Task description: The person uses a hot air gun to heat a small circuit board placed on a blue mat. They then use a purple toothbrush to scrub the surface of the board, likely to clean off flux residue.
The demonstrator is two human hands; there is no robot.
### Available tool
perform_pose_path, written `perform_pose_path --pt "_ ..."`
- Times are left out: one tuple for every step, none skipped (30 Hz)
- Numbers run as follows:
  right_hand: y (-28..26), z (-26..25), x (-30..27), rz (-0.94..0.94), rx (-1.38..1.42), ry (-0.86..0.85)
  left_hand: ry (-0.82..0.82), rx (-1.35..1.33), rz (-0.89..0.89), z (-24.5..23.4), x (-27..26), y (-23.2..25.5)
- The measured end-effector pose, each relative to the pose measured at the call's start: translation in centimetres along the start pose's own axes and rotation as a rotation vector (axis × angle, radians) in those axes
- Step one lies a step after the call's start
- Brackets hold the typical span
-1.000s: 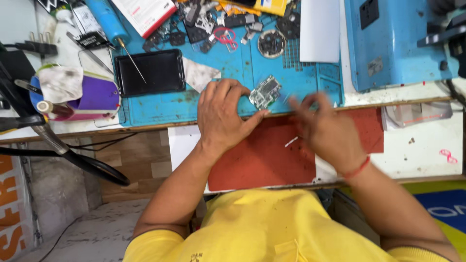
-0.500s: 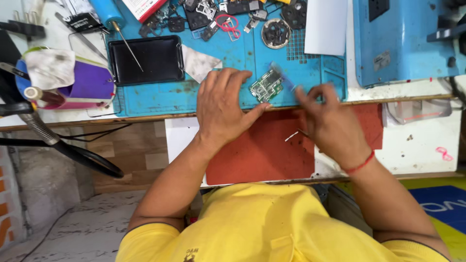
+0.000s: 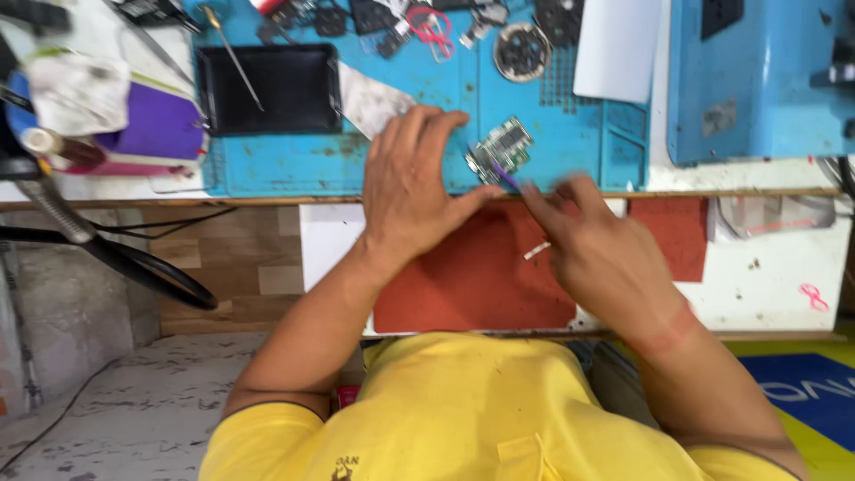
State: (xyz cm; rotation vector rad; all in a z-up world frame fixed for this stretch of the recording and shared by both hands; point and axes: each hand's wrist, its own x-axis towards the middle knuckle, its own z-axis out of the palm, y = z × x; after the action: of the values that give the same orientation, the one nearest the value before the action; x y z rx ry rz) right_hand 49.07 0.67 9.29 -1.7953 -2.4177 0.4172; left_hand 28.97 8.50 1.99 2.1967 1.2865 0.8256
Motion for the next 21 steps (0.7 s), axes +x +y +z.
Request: perform_pose_path --pt "-0.4 -0.4 0.2 0.055 -0.014 -0.044 -0.007 -0.001 -0.016 -0.2 0.1 -0.2" --pt "-0.5 -0.6 0.6 0.111 -0.029 -0.088 -0.002 0.001 0.0 -0.4 0.3 -0.5" --pt "-0.7 -0.8 0.6 0.167 -0.044 -0.138 0.001 0.0 0.01 -0.4 0.0 -0.5" --pt "-0.7 -0.5 0.8 0.103 -0.037 -0.107 0.004 -0.002 0.02 -0.4 -0.4 -0.5" --pt "-0.6 -0.2 1.0 0.059 -0.032 -0.073 0.002 0.0 0.014 -0.2 -0.7 -0.3" --pt "-0.5 -0.1 0.7 0.016 -0.028 -0.038 0.001 0.002 0.008 -0.1 -1.0 0.1" --pt "-0.3 0.0 0.7 0.016 -0.019 -0.022 0.011 0.013 0.012 -0.1 -0.5 0.1" --pt "-0.1 0.0 0.8 0.015 -0.011 -0.006 0.02 0.011 0.016 -0.2 -0.1 0.2" --pt "0.0 0.1 0.8 0.014 -0.003 0.001 0.026 0.004 0.013 -0.2 0.1 0.2" --pt "0.1 0.3 0.6 0.062 -0.007 -0.016 0.033 -0.002 0.009 -0.3 0.5 -0.1" --pt "0.1 0.4 -0.1 0.096 -0.01 -0.044 0.018 -0.004 0.005 -0.3 0.3 -0.2" --pt "0.3 0.7 -0.6 0.131 -0.013 -0.072 0.003 -0.005 0.001 -0.2 0.1 -0.4" --pt "0.3 1.5 -1.1 0.083 -0.002 -0.043 -0.025 0.001 -0.001 -0.3 -0.4 -0.3" --pt "0.5 2.4 -1.3 0.035 0.009 -0.013 -0.014 0.023 -0.005 -0.5 -0.8 -0.4" --pt "1.1 2.9 -1.8 0.005 0.004 0.02 -0.004 0.026 0.006 -0.1 -0.7 -0.3" --pt "1.7 3.3 -2.4 0.004 0.023 0.014 0.007 0.03 0.018 0.3 -0.7 0.0" --pt "2.2 3.9 -1.9 -0.005 0.044 0.029 0.016 0.019 0.02 0.1 -0.1 -0.2" --pt "2.6 4.4 -1.5 -0.016 0.064 0.045 0.024 0.007 0.022 -0.1 0.3 -0.3" --pt "3.1 4.6 -1.7 0.052 0.069 0.072 0.037 -0.015 0.004 0.0 0.1 -0.3" --pt "3.6 4.7 -1.9 0.12 0.074 0.1 0.026 0.008 0.041 0.2 0.1 -0.5" --pt "3.7 5.0 -2.3 0.178 0.088 0.118 0.013 0.038 0.063 0.3 -0.4 -0.7"
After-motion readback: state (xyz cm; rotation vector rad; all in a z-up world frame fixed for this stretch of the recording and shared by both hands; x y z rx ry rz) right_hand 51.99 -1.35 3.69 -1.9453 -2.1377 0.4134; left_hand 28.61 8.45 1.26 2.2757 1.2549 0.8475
